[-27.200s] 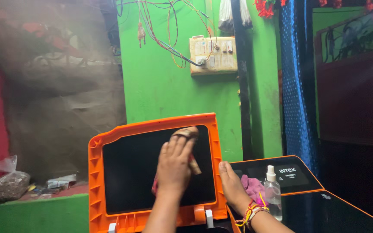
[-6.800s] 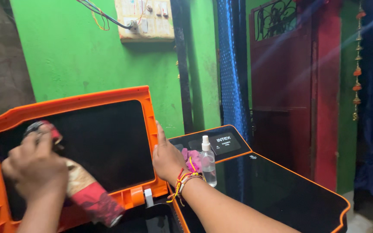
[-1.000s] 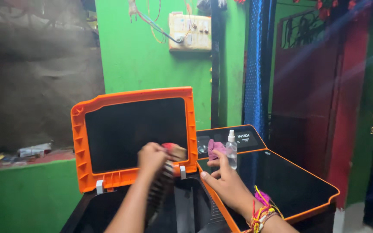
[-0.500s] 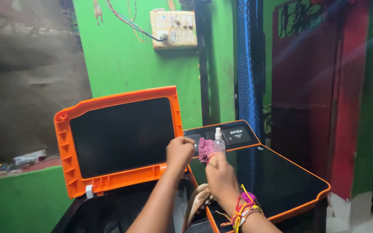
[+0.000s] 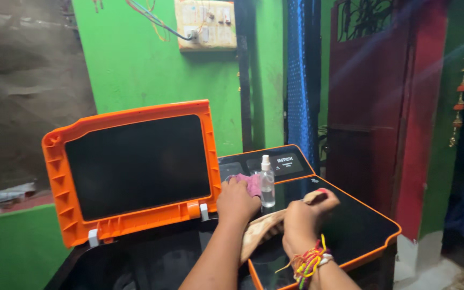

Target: The person wipes the inside of an orange plastic lid and the top surface of a black electronic device using a patterned cloth and a pink cloth. The person switches between cloths and wipes different sections of the device's top surface.

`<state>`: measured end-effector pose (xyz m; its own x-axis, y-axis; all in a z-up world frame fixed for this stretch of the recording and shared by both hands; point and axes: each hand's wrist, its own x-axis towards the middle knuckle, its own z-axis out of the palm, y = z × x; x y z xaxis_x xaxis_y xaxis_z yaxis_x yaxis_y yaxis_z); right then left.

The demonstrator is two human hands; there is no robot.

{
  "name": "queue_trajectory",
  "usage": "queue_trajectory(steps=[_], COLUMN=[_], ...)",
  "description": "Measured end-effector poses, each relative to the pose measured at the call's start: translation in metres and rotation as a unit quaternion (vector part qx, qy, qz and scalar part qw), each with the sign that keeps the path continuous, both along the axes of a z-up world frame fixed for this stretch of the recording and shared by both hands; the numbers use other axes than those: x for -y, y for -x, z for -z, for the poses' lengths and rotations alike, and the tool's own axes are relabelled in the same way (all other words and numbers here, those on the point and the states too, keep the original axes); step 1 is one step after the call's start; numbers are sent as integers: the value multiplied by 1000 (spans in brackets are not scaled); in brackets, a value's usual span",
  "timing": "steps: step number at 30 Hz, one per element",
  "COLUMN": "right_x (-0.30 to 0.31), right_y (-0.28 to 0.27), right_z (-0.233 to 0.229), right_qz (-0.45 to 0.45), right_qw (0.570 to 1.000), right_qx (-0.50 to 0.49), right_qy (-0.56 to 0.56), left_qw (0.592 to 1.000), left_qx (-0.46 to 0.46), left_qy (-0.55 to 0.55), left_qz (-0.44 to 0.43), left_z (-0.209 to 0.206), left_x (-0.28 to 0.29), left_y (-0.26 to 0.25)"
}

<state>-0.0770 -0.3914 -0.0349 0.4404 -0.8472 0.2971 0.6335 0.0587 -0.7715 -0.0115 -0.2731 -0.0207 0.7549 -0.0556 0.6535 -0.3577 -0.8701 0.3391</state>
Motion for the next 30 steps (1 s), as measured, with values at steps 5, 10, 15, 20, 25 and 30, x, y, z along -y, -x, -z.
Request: queue_trajectory(steps=[5, 10, 15, 20, 25, 30], right_x=[8, 66, 145, 176, 133, 59], right_y=[14, 10, -3, -13, 13, 57], right_z=[-6, -14, -6, 0, -8, -22], right_qz=[105, 275, 213, 135, 170, 82], right_qw=[991, 904, 900, 714, 654, 676], right_qx=[1, 11, -13, -350, -329, -139], right_qy=[81, 328, 380, 591, 660, 719], left_qw=[998, 999, 998, 887, 650, 665], left_qx=[25, 17, 52, -135, -301, -247], left_qy=[-45, 7, 20, 402, 658, 607], left_qz=[-38, 43, 32, 181, 231, 359], left_z=[0, -3, -3, 9, 15, 21], left_x=[-2, -12, -22, -54, -105, -113], left_y=[12, 21, 39, 59, 99, 161])
